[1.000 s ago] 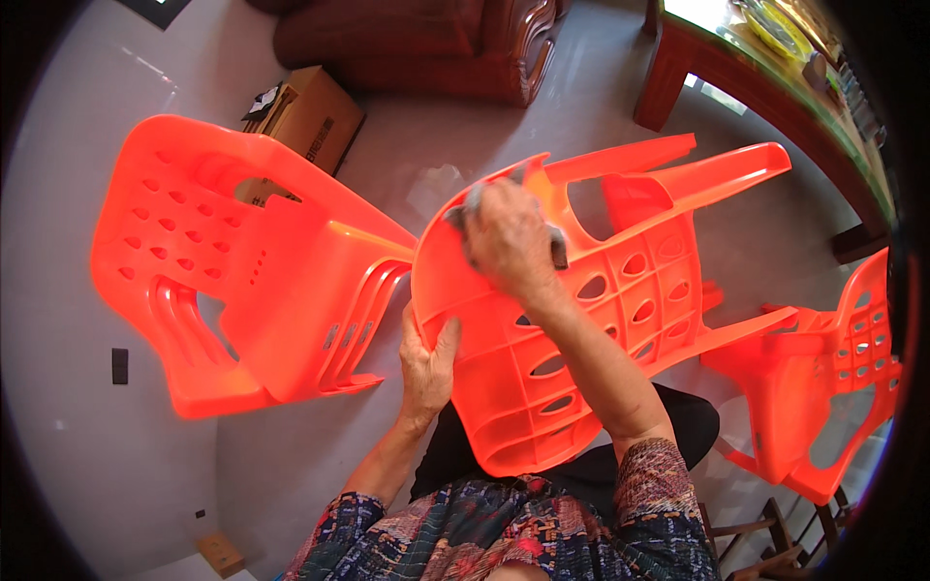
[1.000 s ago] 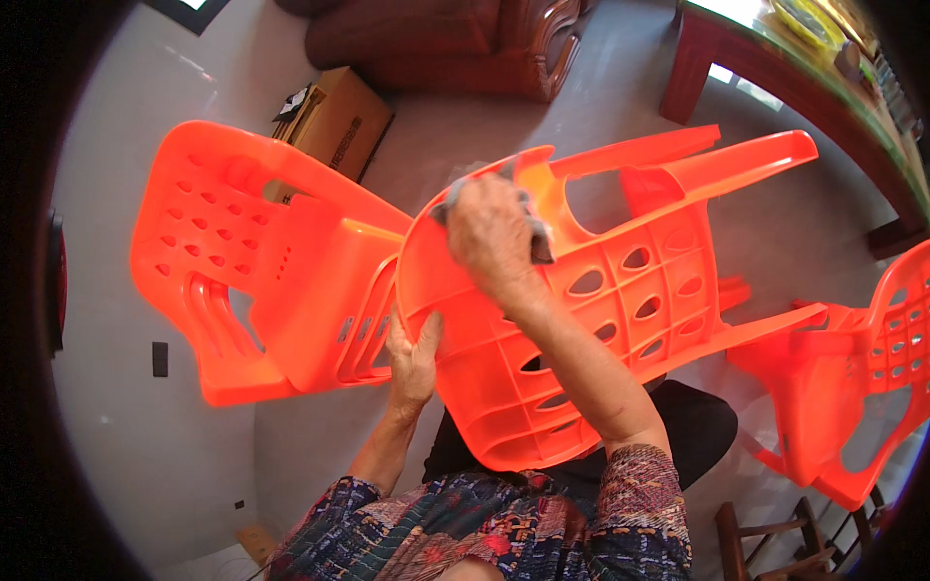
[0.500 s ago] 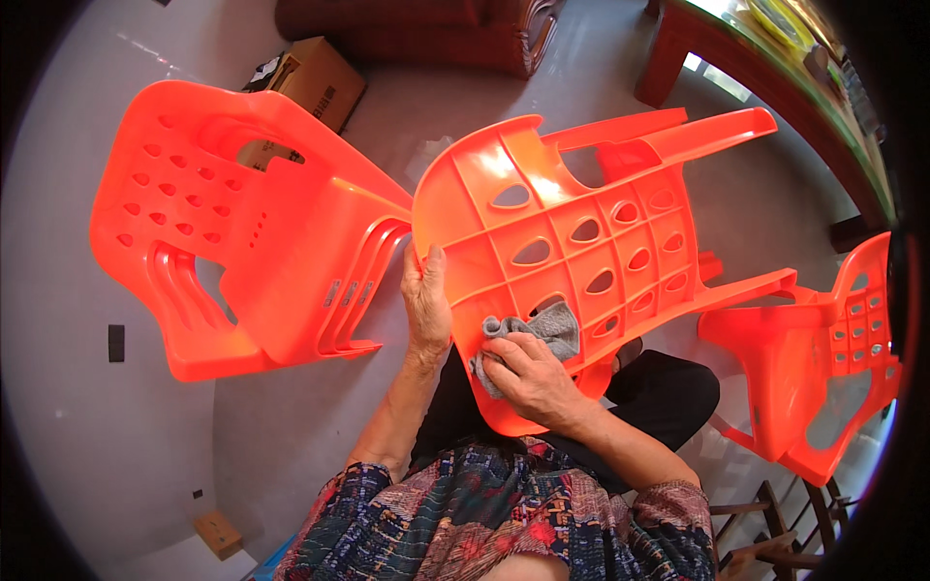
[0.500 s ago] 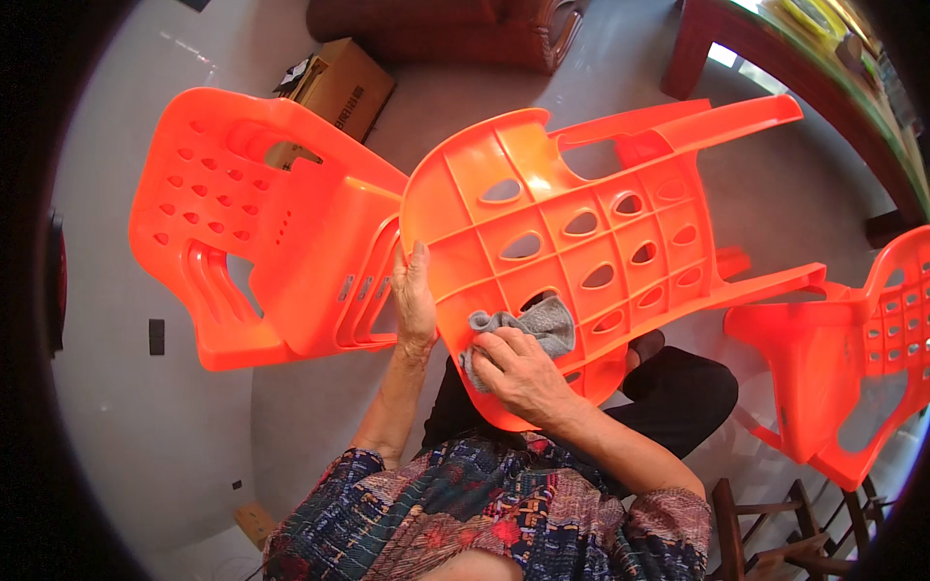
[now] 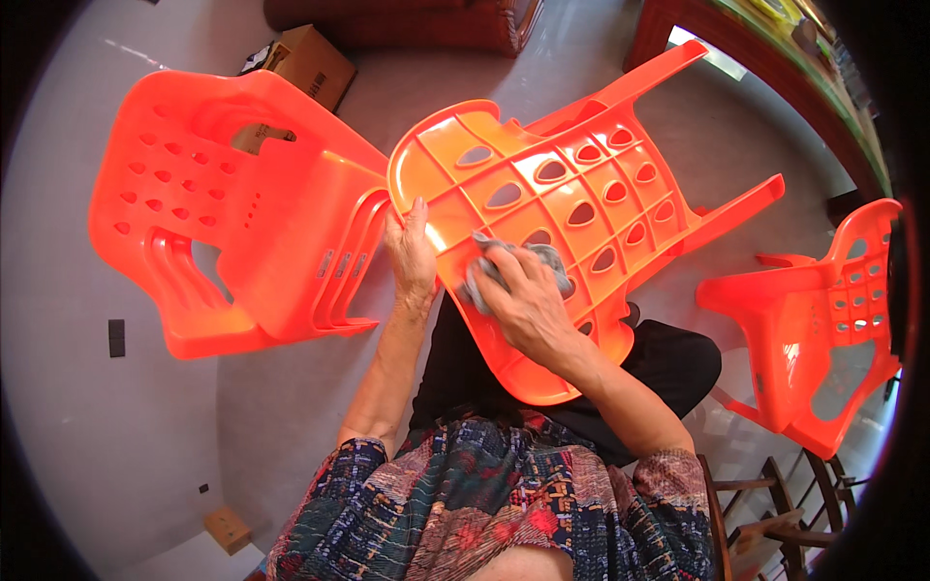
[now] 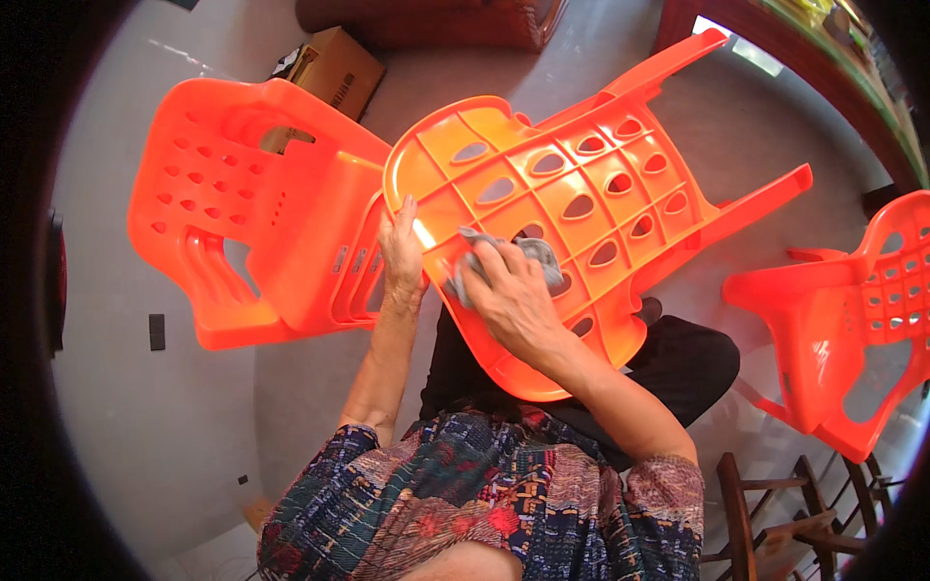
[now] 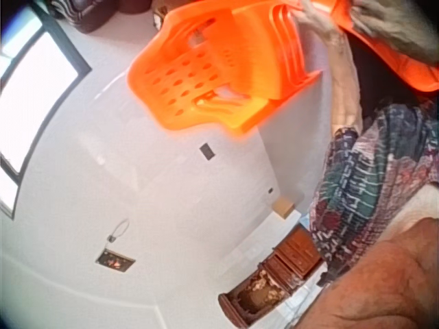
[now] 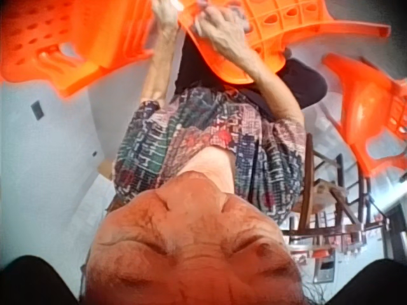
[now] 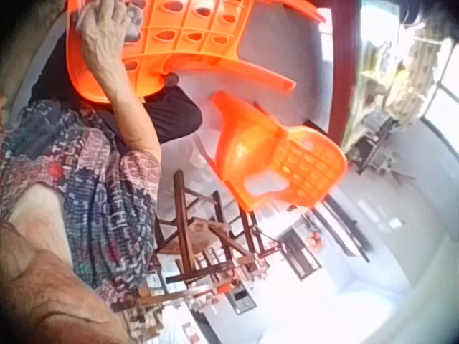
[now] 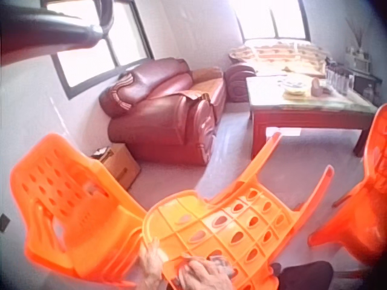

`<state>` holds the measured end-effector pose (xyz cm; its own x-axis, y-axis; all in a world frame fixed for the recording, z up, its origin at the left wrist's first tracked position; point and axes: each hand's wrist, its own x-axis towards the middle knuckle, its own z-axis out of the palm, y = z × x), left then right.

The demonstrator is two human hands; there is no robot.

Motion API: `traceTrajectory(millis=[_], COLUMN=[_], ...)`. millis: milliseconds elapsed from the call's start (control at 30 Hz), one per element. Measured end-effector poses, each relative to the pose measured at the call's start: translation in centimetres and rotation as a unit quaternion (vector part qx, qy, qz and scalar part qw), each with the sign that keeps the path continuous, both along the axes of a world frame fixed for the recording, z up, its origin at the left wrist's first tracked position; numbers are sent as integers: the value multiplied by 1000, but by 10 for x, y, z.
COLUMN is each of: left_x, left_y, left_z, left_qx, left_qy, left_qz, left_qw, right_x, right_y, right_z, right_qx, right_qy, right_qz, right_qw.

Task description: The person sits on the floor and wipes an orange plastic chair with a grey cloth. They clean the seat, backrest, armrests, and underside of the chair, turning it over to reach all surfaces. The person then repeats the process on a second orange plastic chair.

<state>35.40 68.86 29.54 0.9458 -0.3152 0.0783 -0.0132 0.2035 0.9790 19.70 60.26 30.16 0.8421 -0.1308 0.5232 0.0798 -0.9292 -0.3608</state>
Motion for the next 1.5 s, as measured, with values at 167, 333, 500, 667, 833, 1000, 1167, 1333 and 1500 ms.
traceTrajectory(millis=[167,333,500,667,833,1000,1167,1333,1500], left_x=[-5,1,0,14,15,0,0,1,-5], left_y=[-4,-1,-9,-5,-3,-5,-5,-1,-2], left_z=[2,-2,5,-14,-20,-4,3,1,1], left_qx=[3,30,21,4,25,36,72,76,107], left_qy=[19,-39,-13,-2,-3,12,12,23,4], left_qz=[-12,-8,-6,7,15,-16,4,6,13], left_qw=[1000,999,1000,1000,1000,999,997,997,994], right_x=[-61,-64,20,-11,-89,-133,-108,-83,-76], right_y=[-14,-39,6,23,12,-21,-41,-55,-98], right_z=[4,8,8,-16,-38,-55,-51,-74,-86], right_qx=[31,236,112,104,168,323,238,99,77], right_qy=[118,191,-49,27,28,108,-98,-56,16], right_qz=[48,133,-56,12,75,56,-259,-224,-358], right_qw=[991,943,991,994,983,939,931,968,931])
